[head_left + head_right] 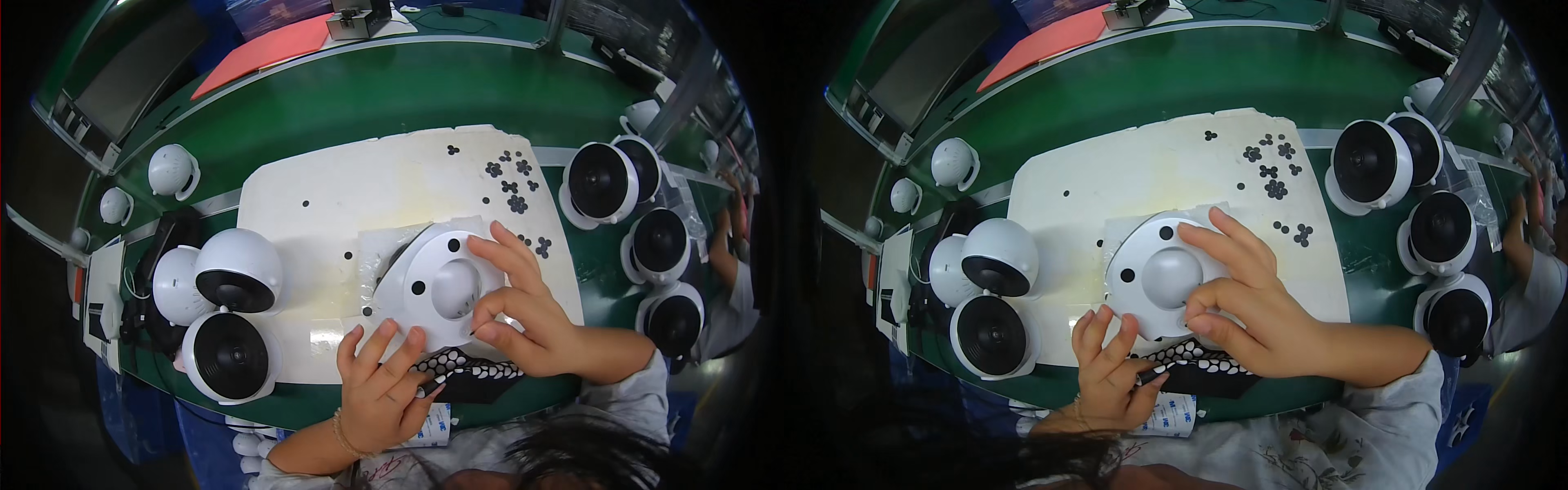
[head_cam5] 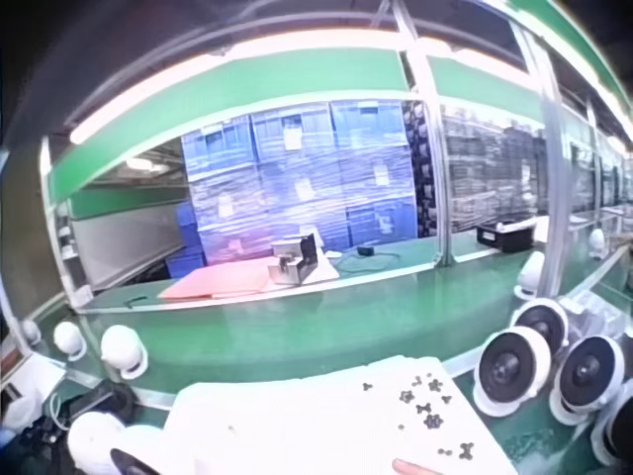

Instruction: The person repeatedly picks up small black circular stickers from a sheet and applies them to the white casing of dome security cameras. The person handles multiple camera units one at a time, placing stickers into specific holes on the casing before moving the unit aside and picking up another.

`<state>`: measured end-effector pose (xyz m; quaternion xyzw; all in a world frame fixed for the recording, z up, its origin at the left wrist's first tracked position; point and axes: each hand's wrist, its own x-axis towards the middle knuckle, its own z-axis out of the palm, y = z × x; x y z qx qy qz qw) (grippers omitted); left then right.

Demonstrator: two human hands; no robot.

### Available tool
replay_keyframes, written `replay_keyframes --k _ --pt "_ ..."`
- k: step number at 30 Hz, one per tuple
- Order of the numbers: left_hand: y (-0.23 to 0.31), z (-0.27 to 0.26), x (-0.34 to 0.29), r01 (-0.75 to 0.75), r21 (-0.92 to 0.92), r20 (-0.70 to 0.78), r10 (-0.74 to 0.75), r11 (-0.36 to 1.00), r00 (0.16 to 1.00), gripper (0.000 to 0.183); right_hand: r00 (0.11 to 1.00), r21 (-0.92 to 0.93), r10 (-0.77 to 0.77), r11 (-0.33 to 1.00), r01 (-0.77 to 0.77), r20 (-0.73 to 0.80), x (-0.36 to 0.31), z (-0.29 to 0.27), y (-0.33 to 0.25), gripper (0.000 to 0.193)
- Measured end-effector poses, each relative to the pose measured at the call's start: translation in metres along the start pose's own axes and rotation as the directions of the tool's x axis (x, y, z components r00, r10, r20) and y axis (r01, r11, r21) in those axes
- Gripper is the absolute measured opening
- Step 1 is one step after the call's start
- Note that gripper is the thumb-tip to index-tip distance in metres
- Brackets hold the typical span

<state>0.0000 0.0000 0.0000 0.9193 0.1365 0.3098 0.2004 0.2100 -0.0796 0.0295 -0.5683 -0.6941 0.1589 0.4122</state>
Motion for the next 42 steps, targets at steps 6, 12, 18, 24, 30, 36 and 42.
replay_keyframes --k 6,12,18,24,30,36,42 --pt "0.001 0.005 0.001 0.002 -0.015 -0.042 -0.003 1.000 0.999 0.011 1.000 0.013 -0.003 1.000 0.003 0.002 0.000 0.001 0.001 0.007" --pt "0.001 0.007 0.001 -0.001 -0.029 -0.060 -0.001 1.000 0.998 0.012 1.000 0.020 -0.002 1.000 0.003 -0.012 -0.001 0.003 0.001 0.006" --pt "0.001 0.007 0.000 -0.001 -0.026 -0.067 -0.001 1.000 0.998 0.012 0.999 -0.036 -0.024 0.999 0.023 -0.041 -0.004 0.004 0.001 0.006" --pt "0.001 0.007 0.001 0.009 -0.036 -0.062 -0.011 0.999 0.998 0.012 0.998 0.055 0.007 0.998 -0.004 -0.064 -0.002 0.006 0.002 0.007" --pt "0.002 0.008 0.000 0.014 -0.030 -0.075 -0.016 0.999 0.997 0.013 0.996 0.011 -0.008 1.000 0.008 -0.085 -0.002 0.007 0.000 0.007" --pt "0.001 0.011 0.001 0.003 -0.040 -0.092 -0.006 0.999 0.996 0.013 0.954 -0.338 -0.260 0.920 0.197 -0.153 -0.009 0.009 0.009 0.014" --pt "0.002 0.010 0.001 0.021 -0.054 -0.109 -0.026 0.998 0.994 0.015 0.949 -0.529 -0.259 0.839 0.129 -0.179 -0.024 0.002 -0.002 0.020"
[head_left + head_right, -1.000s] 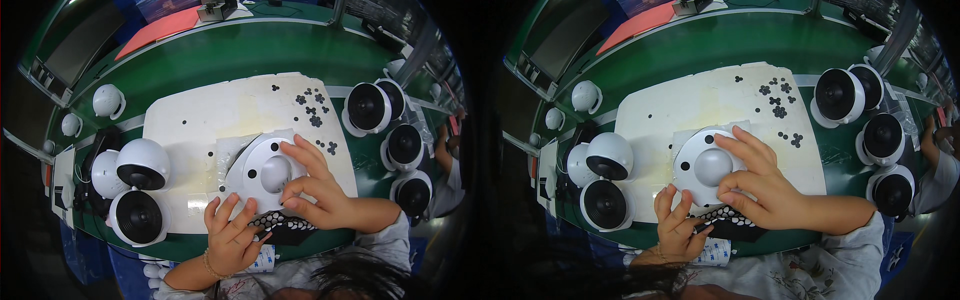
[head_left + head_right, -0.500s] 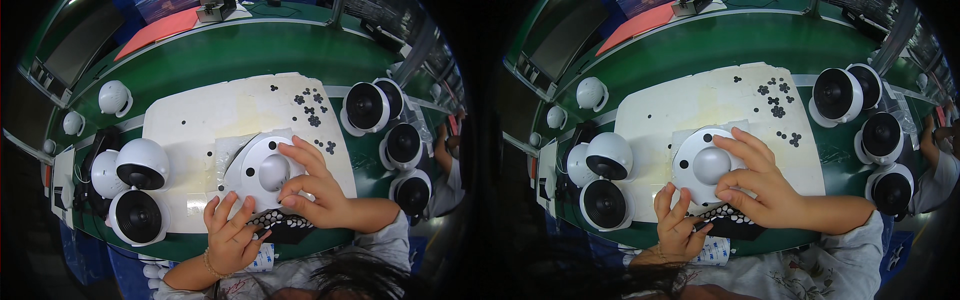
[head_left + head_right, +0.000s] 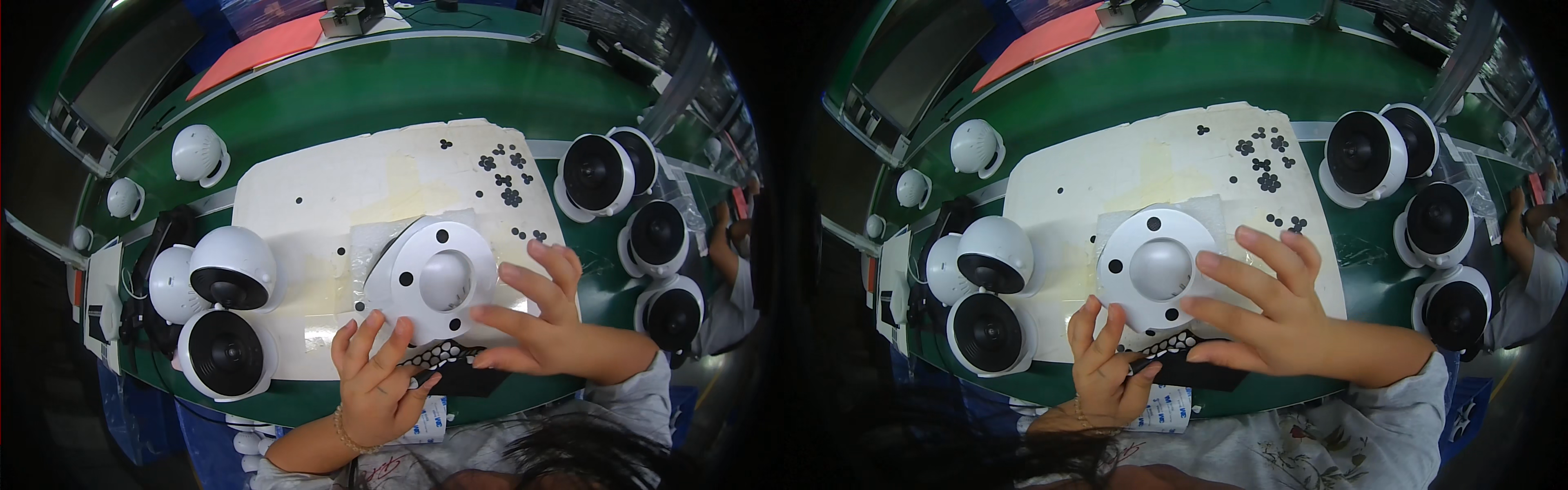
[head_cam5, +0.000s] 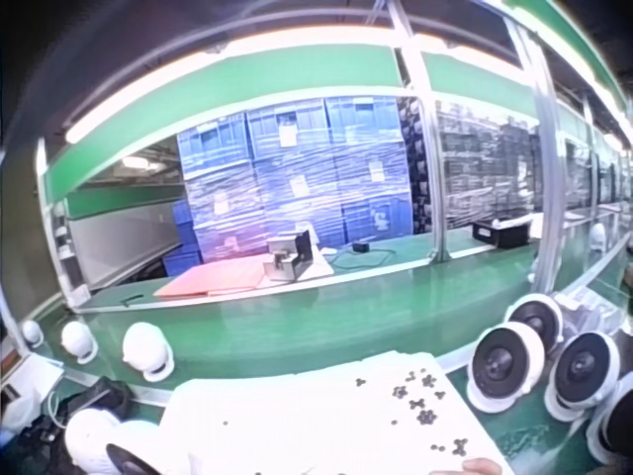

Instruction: The person repeatedly picks up small black circular stickers from a sheet and applies them to the white casing of dome security cameras. The person handles multiple camera units one at a time, placing stickers into specific holes on the casing before moving the unit aside and picking up another.

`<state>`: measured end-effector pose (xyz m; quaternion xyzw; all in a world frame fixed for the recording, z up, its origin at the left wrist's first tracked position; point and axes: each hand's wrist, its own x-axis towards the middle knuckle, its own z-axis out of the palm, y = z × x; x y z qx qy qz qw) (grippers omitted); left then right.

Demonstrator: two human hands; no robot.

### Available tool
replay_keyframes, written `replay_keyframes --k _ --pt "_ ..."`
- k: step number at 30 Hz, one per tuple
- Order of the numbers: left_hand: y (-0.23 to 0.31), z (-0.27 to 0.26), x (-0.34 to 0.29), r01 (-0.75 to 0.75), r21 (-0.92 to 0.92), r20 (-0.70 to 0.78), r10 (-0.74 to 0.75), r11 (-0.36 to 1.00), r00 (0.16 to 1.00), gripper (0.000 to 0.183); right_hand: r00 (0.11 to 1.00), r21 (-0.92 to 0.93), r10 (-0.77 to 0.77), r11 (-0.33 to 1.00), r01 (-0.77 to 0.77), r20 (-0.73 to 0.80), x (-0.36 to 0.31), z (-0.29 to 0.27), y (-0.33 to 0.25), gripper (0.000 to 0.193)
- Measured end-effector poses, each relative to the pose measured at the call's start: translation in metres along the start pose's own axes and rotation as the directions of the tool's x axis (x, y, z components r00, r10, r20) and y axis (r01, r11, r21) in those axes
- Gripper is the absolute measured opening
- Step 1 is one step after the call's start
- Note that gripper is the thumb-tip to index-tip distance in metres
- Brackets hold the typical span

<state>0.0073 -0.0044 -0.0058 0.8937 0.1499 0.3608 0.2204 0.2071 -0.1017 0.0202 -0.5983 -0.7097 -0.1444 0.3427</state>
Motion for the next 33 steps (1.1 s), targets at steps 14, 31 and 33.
replay_keyframes --k 14,31,33 --pt "-0.001 0.000 0.001 -0.008 -0.008 -0.018 0.008 1.000 1.000 0.018 0.999 0.293 0.030 0.955 -0.035 0.022 0.003 0.001 -0.008 0.022" --pt "-0.002 -0.002 -0.001 -0.034 0.061 0.008 0.034 0.998 0.999 0.022 0.931 0.496 0.309 0.788 -0.364 0.192 0.013 0.003 0.027 0.010" --pt "-0.003 -0.001 -0.001 -0.037 0.063 0.005 0.037 0.997 0.999 0.022 0.927 0.511 0.302 0.773 -0.375 0.224 0.013 0.003 0.026 0.010"
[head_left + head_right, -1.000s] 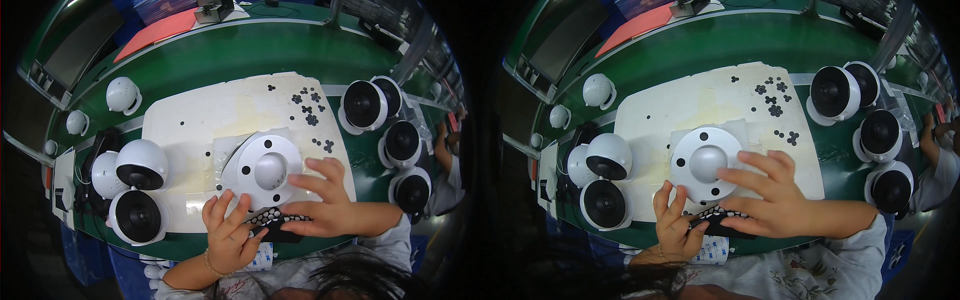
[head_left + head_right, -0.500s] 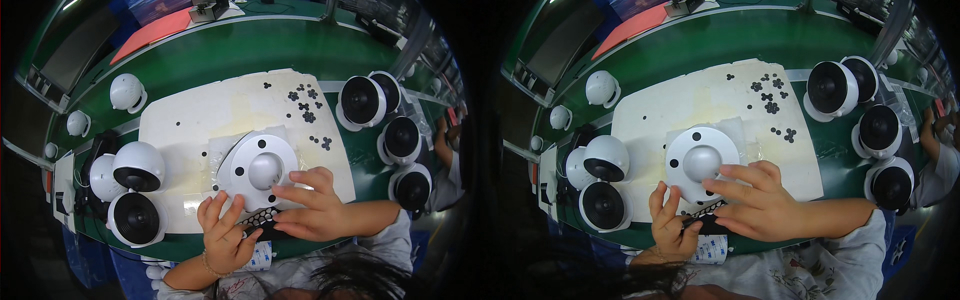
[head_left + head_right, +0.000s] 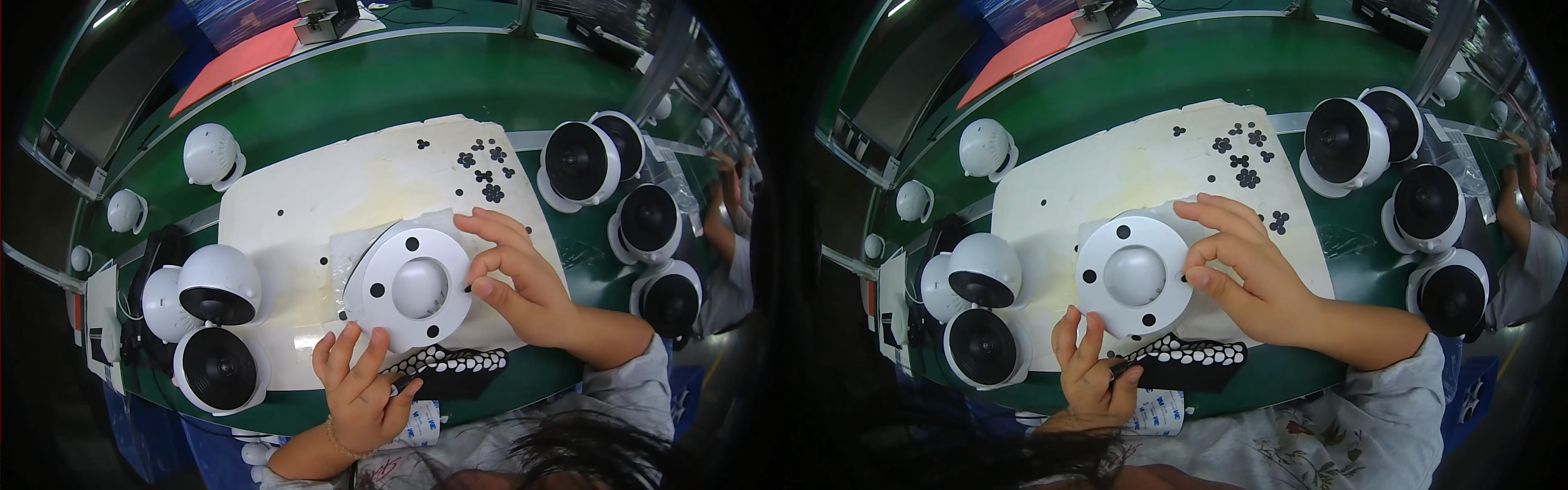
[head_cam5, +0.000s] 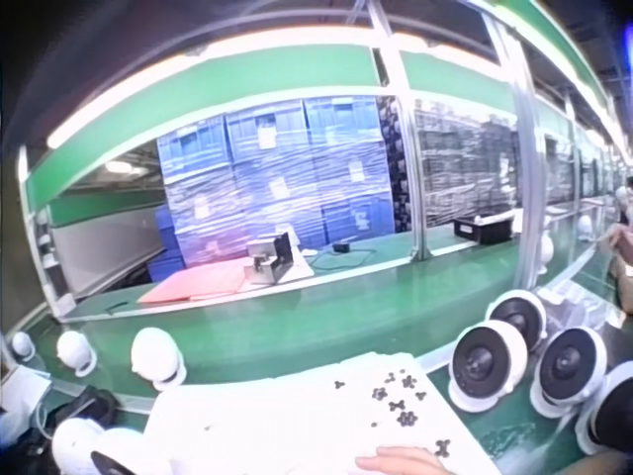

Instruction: The person repeatedly picks up small black circular stickers from a sheet and applies them to the white casing of dome security cameras. The person handles multiple camera units one at a time, placing stickers into specific holes on the casing before moving the unit aside and picking up another.

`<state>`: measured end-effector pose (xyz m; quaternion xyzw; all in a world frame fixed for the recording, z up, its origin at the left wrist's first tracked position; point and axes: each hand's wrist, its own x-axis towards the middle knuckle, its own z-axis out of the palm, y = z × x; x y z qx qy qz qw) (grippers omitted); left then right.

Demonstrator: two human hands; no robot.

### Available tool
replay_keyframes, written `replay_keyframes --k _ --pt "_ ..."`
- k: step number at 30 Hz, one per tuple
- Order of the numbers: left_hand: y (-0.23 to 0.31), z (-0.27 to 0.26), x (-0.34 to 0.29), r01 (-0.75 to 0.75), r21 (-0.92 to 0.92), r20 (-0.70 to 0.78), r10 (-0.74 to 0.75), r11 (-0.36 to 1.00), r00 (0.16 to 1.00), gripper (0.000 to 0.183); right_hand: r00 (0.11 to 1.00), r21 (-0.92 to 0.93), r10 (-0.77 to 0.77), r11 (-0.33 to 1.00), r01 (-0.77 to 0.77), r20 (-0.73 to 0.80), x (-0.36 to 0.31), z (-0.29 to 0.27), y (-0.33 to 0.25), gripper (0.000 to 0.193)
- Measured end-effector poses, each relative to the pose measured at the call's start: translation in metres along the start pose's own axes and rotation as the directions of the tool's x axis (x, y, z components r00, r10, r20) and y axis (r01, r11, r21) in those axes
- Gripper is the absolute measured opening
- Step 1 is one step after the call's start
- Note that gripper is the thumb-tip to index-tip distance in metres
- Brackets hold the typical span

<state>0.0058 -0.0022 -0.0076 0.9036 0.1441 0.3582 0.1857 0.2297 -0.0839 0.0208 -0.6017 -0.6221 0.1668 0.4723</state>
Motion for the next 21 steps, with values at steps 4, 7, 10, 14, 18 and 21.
replay_keyframes --k 4,7,10,14,18,21 --pt "-0.0006 0.0004 -0.0008 0.007 -0.003 0.009 -0.007 1.000 1.000 0.022 1.000 0.000 -0.021 1.000 0.021 0.004 0.0013 -0.0001 0.0010 0.011" --pt "-0.0002 -0.0001 -0.0005 0.007 -0.006 0.011 -0.007 1.000 1.000 0.022 0.999 -0.029 -0.033 0.999 0.033 0.007 0.0021 0.0001 -0.0012 0.011" --pt "-0.0003 -0.0005 0.0002 0.002 -0.007 0.011 -0.002 1.000 1.000 0.021 0.999 -0.055 -0.048 0.997 0.047 -0.005 0.0024 0.0008 -0.0012 0.010" --pt "-0.0007 -0.0015 0.0005 0.004 0.001 0.022 -0.004 1.000 1.000 0.021 0.999 -0.017 -0.039 0.999 0.038 -0.026 0.0020 0.0032 0.0005 0.011" --pt "0.0000 -0.0004 0.0007 0.006 -0.002 0.017 -0.006 1.000 1.000 0.021 1.000 0.030 -0.012 0.999 0.013 -0.022 0.0016 0.0031 0.0018 0.012" --pt "0.0000 -0.0001 0.0004 0.007 -0.002 0.013 -0.007 1.000 1.000 0.021 1.000 0.044 -0.009 0.999 0.010 -0.025 0.0019 0.0036 0.0019 0.012"
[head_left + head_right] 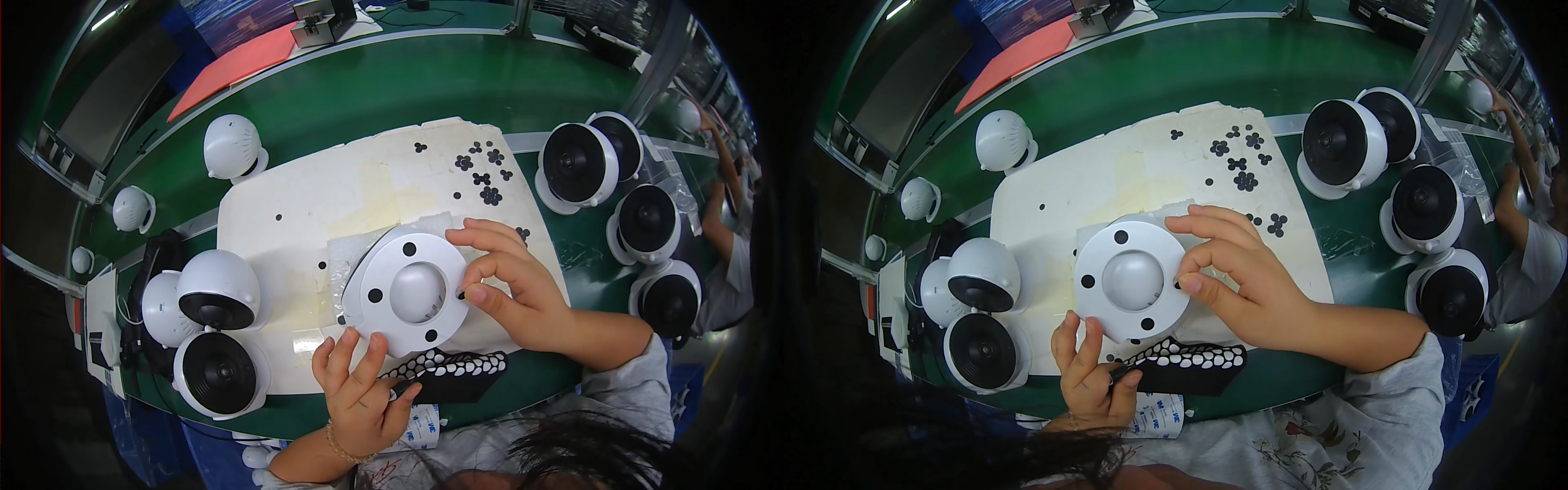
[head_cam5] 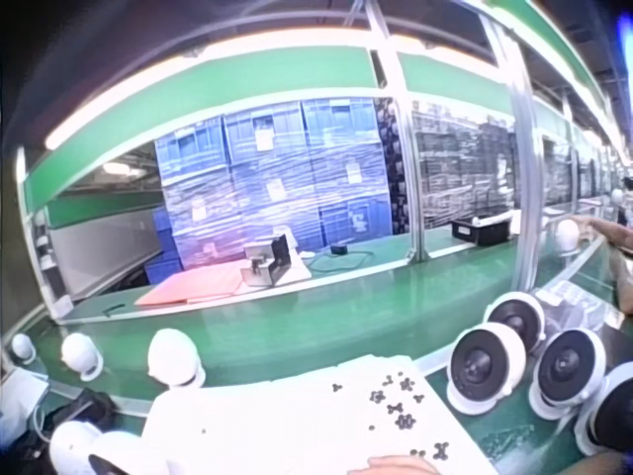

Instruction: The person repeatedly picks up small black circular stickers from a sheet and applies them to the white casing of dome security cameras. The person handles multiple camera units one at a time, placing stickers into specific holes on the casing before moving the unit aside and picking up another.

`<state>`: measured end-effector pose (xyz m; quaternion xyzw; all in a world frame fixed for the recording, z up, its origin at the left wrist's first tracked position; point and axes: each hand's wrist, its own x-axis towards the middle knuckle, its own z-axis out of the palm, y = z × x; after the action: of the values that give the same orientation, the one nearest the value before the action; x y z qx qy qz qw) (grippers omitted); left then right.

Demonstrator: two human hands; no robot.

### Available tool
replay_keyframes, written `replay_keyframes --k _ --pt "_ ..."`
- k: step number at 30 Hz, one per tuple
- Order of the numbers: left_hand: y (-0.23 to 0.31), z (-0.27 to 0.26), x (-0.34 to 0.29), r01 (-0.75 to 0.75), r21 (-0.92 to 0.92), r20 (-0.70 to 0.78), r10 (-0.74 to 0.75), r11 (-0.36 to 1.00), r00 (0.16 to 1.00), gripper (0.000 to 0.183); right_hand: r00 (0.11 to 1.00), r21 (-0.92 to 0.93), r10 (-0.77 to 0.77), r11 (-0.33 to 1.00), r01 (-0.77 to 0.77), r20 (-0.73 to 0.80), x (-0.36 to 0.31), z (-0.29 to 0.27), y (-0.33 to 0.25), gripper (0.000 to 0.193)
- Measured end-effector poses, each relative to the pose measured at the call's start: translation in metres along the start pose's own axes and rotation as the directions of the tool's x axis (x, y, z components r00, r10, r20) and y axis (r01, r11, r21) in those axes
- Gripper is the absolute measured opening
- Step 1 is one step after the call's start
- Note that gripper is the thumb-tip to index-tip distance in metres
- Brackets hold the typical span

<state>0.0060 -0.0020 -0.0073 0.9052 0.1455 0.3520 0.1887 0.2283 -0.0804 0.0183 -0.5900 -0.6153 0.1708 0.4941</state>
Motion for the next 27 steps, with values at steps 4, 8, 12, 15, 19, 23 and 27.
replay_keyframes --k 4,8,12,15,19,23,27 --pt "0.001 0.000 0.000 0.003 -0.001 0.002 -0.003 1.000 1.000 0.021 1.000 0.012 0.002 1.000 -0.002 -0.002 0.000 -0.001 0.000 0.011" --pt "0.003 0.001 0.000 0.011 -0.010 -0.006 -0.011 1.000 1.000 0.021 1.000 -0.008 -0.004 1.000 0.004 -0.007 -0.001 -0.001 0.000 0.010" --pt "0.003 0.000 0.001 0.007 0.004 -0.002 -0.007 1.000 1.000 0.021 0.998 -0.094 -0.055 0.994 0.055 -0.007 -0.002 -0.001 0.001 0.010" --pt "0.002 0.000 0.001 0.006 0.009 -0.003 -0.006 1.000 1.000 0.022 0.973 -0.390 -0.232 0.895 0.216 0.005 -0.004 -0.004 0.003 0.013" --pt "0.004 0.000 0.001 0.006 0.014 -0.008 -0.006 1.000 1.000 0.022 0.937 -0.468 -0.347 0.835 0.289 -0.039 -0.011 -0.009 0.007 0.021" --pt "0.004 0.001 0.000 0.014 -0.004 -0.012 -0.014 1.000 1.000 0.022 0.964 0.486 0.264 0.837 -0.250 0.042 -0.002 0.005 0.003 0.027" --pt "-0.002 -0.004 0.000 -0.003 -0.089 -0.005 0.003 0.996 1.000 0.022 0.837 0.610 0.407 0.574 -0.545 0.365 0.011 0.001 0.012 0.026"
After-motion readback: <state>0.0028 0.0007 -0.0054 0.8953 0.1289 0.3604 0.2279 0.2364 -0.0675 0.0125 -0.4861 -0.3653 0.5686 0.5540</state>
